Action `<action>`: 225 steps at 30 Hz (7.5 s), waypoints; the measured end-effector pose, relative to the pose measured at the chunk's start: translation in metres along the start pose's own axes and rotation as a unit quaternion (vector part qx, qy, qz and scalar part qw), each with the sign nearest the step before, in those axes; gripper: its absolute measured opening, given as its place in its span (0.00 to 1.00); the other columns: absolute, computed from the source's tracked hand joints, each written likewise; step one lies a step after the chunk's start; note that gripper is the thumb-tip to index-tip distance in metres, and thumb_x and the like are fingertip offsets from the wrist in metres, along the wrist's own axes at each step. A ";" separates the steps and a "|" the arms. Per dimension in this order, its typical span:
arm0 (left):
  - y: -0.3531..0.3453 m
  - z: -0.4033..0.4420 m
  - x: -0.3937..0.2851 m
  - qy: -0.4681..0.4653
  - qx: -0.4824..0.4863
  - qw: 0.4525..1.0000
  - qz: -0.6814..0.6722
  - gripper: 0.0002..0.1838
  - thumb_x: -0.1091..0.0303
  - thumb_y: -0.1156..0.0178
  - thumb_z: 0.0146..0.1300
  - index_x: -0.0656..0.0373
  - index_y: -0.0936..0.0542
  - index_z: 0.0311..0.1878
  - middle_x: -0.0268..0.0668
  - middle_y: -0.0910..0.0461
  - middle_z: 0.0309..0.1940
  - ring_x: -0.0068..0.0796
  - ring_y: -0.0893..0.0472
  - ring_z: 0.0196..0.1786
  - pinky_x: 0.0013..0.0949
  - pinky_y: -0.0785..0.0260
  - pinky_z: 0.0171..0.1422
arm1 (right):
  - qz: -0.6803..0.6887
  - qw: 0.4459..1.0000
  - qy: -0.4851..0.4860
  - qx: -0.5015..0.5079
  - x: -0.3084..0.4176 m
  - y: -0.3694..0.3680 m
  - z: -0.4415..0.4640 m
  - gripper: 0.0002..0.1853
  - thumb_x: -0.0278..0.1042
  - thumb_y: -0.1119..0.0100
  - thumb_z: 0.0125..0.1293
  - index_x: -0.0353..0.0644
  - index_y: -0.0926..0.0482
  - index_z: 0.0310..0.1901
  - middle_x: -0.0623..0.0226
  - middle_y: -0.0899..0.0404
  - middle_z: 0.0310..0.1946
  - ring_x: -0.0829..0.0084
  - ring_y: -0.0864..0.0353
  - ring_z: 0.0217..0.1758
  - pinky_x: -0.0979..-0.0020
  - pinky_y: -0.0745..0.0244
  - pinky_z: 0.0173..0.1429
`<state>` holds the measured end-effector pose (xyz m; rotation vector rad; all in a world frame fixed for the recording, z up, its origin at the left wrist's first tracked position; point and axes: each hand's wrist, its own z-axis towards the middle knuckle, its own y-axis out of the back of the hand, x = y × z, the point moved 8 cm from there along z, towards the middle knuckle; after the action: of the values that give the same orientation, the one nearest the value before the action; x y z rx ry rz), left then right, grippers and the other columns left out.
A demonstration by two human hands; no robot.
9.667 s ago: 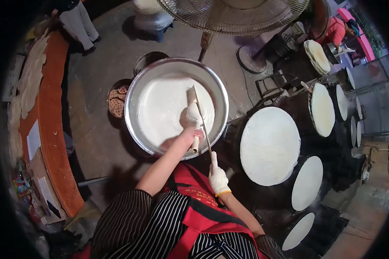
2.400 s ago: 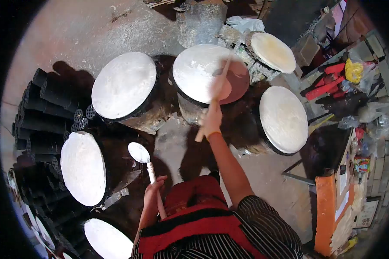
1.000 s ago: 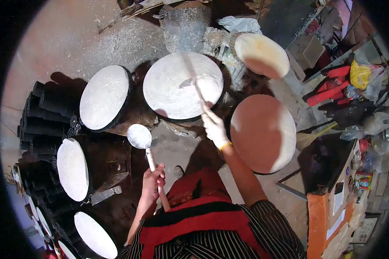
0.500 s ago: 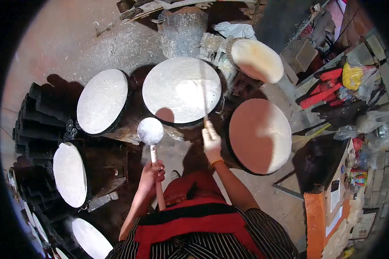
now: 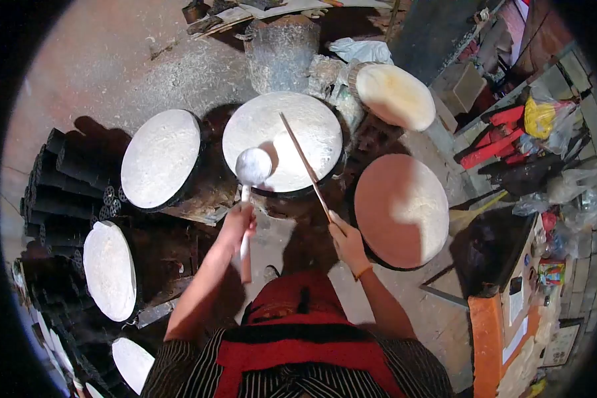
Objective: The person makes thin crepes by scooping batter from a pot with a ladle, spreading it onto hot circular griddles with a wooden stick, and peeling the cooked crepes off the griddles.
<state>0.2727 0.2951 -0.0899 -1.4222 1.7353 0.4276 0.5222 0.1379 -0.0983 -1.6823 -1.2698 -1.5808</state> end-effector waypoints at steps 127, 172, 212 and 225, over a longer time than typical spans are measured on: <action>-0.502 -0.034 0.088 -0.418 -0.178 0.806 0.379 0.13 0.69 0.38 0.53 0.67 0.24 0.39 0.47 0.20 0.24 0.39 0.19 0.26 0.37 0.28 0.34 | -0.297 0.941 -0.046 -0.153 -0.115 0.396 -0.148 0.27 0.43 0.50 0.67 0.63 0.39 0.68 0.49 0.24 0.33 0.47 0.22 0.35 0.51 0.28 0.39; -0.109 -0.255 0.384 -0.152 -0.046 0.943 0.291 0.16 0.73 0.50 0.64 0.63 0.26 0.54 0.34 0.24 0.37 0.27 0.25 0.40 0.31 0.28 0.46 | 0.217 0.956 -0.171 0.097 -0.058 0.269 -0.107 0.19 0.36 0.46 0.68 0.60 0.26 0.61 0.86 0.43 0.13 0.88 0.45 0.09 0.82 0.51 0.11; -0.278 -0.367 0.433 0.126 -0.308 0.886 -0.321 0.07 0.66 0.47 0.64 0.57 0.27 0.31 0.33 0.29 0.20 0.26 0.27 0.21 0.31 0.28 0.26 | 0.088 0.900 -0.107 0.413 -0.109 0.395 -0.034 0.18 0.28 0.46 0.68 0.40 0.26 0.59 0.84 0.31 0.27 0.92 0.41 0.21 0.86 0.45 0.23; -0.138 -0.295 0.400 -0.034 0.006 0.990 0.138 0.18 0.72 0.43 0.63 0.65 0.30 0.55 0.35 0.25 0.42 0.22 0.24 0.43 0.27 0.28 0.50 | 0.091 0.990 0.080 0.078 -0.139 0.342 -0.132 0.21 0.33 0.42 0.65 0.34 0.27 0.58 0.63 0.20 0.49 0.78 0.24 0.48 0.75 0.30 0.53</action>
<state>0.2824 -0.2113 -0.1890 -1.1475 1.8831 0.6056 0.7704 -0.1643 -0.1247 -1.4979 -1.0967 -1.4383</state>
